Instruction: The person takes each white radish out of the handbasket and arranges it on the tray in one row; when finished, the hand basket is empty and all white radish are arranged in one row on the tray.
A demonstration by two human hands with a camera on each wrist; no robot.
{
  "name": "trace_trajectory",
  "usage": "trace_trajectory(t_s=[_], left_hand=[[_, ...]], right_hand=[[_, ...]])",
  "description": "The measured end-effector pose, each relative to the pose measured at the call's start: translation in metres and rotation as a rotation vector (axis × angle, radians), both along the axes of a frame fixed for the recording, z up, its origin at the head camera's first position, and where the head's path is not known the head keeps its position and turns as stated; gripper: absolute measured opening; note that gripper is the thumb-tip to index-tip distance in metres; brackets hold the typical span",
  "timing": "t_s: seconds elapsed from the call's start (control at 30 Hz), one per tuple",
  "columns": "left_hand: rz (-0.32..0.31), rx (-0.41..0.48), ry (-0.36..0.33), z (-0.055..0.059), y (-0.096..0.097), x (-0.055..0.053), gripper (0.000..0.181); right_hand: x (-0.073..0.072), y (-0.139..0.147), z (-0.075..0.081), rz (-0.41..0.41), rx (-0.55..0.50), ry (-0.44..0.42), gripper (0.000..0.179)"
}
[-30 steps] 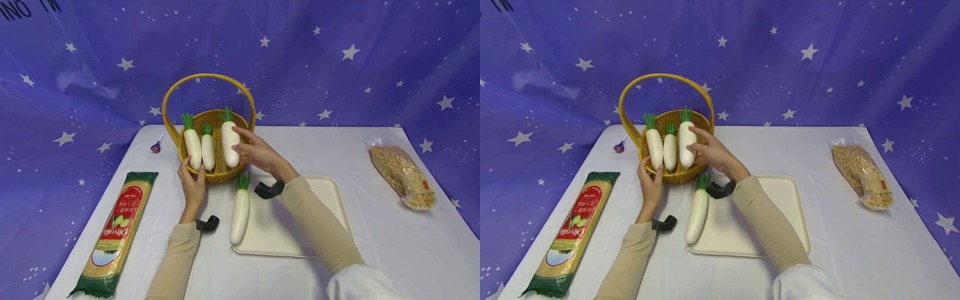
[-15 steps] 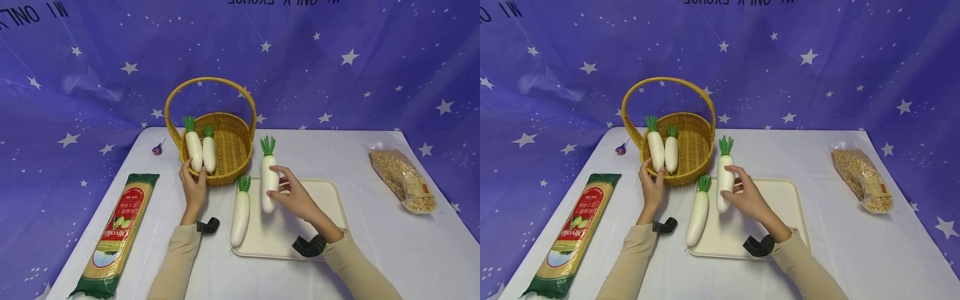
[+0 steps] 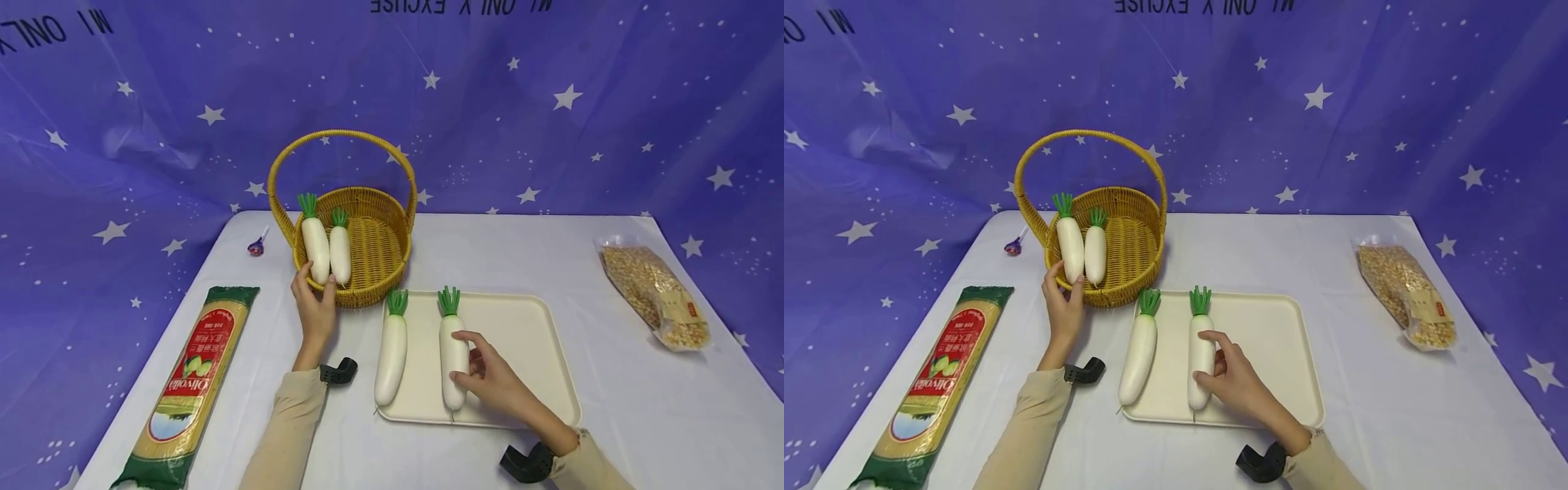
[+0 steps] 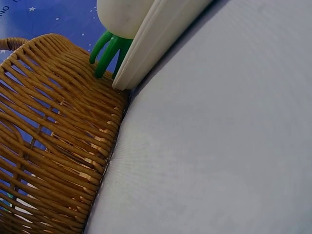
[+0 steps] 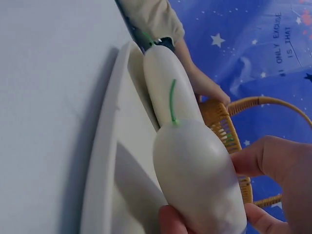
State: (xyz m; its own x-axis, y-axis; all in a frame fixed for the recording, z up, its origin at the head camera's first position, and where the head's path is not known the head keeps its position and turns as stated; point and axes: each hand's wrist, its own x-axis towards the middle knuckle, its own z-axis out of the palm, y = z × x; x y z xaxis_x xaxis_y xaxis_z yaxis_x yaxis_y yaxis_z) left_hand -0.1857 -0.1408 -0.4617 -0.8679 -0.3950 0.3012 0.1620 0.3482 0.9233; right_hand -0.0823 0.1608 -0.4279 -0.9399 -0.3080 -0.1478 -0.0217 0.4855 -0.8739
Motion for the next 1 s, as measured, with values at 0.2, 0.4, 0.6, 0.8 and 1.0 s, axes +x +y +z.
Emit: trace_trajectory(t_s=[0.2, 0.4, 0.6, 0.8, 1.0], left_hand=[[-0.003, 0.007, 0.005, -0.0003, 0.0005, -0.0009, 0.052], [-0.001, 0.006, -0.003, -0.0013, 0.0004, -0.001, 0.051], [-0.005, 0.004, 0.001, -0.0018, -0.0011, -0.0007, 0.052], [-0.004, 0.01, 0.004, -0.0005, -0.0008, -0.0001, 0.052], [-0.003, 0.006, 0.003, 0.0002, -0.0003, 0.0001, 0.052]], right_hand=[[-0.0003, -0.0074, -0.0021, -0.009, 0.01, 0.01, 0.064], [-0.0015, -0.0087, -0.006, 0.001, 0.046, 0.036, 0.063], [-0.0006, -0.0079, -0.003, 0.025, 0.112, 0.055, 0.059], [0.001, -0.0056, 0.0013, 0.061, 0.14, 0.015, 0.056], [-0.0001, -0.0035, 0.0022, 0.08, 0.11, -0.025, 0.059]])
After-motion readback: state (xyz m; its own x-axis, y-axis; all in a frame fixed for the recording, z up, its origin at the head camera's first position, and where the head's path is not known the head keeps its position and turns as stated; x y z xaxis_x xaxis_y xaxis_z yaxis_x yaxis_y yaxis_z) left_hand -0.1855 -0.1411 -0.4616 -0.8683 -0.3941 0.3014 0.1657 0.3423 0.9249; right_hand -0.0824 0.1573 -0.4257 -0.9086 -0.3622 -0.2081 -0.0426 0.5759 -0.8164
